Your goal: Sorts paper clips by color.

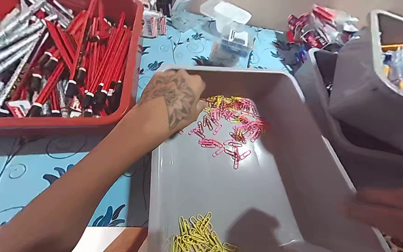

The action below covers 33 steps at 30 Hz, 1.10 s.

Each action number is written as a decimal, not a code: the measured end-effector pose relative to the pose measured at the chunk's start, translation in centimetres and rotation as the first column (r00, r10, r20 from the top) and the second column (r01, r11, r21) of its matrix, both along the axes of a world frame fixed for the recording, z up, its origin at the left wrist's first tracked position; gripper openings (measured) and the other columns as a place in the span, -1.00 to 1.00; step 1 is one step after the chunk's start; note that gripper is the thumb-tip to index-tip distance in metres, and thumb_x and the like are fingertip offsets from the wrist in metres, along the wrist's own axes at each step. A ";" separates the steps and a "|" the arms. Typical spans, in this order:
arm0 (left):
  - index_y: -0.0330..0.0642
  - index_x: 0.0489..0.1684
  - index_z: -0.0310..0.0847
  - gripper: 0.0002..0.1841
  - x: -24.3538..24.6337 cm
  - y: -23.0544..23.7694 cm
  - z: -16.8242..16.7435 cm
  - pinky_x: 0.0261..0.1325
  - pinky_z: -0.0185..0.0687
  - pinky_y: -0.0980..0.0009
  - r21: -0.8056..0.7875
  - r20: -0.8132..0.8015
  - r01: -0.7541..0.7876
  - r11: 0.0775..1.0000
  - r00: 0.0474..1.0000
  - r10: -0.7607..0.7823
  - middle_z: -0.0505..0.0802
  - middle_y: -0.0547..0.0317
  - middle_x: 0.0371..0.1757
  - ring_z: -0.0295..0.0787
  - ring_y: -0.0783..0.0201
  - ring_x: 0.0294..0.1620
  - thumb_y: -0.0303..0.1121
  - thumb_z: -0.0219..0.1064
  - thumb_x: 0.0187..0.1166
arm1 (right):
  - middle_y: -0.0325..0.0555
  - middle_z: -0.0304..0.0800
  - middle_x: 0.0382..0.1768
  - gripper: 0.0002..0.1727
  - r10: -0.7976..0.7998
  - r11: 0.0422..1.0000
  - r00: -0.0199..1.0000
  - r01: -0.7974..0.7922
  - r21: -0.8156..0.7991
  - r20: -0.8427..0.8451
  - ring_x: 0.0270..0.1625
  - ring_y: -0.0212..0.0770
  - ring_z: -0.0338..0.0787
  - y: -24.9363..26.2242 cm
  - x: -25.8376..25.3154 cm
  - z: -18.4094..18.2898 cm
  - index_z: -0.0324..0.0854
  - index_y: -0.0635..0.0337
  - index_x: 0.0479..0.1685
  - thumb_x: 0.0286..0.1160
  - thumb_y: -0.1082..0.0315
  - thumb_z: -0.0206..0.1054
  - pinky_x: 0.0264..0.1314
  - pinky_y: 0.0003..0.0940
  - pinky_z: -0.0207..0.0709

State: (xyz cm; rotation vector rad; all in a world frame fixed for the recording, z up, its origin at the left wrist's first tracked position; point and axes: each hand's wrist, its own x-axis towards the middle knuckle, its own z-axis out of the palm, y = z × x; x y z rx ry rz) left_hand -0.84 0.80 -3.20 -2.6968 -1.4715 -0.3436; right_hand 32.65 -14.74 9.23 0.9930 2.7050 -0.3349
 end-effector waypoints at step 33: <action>-0.01 -0.27 0.79 -0.69 3.2 -3.7 0.7 -0.46 0.49 0.52 -0.040 0.324 0.308 0.951 0.904 -0.279 0.76 0.44 -0.46 0.64 0.54 -0.48 -0.12 0.16 0.71 | -0.46 0.74 -0.49 -0.88 0.060 0.996 0.806 -0.012 0.085 -0.589 -0.48 -0.61 0.63 14.4 -6.6 -10.1 0.80 -0.01 -0.25 0.40 0.30 0.34 -0.49 -0.61 0.47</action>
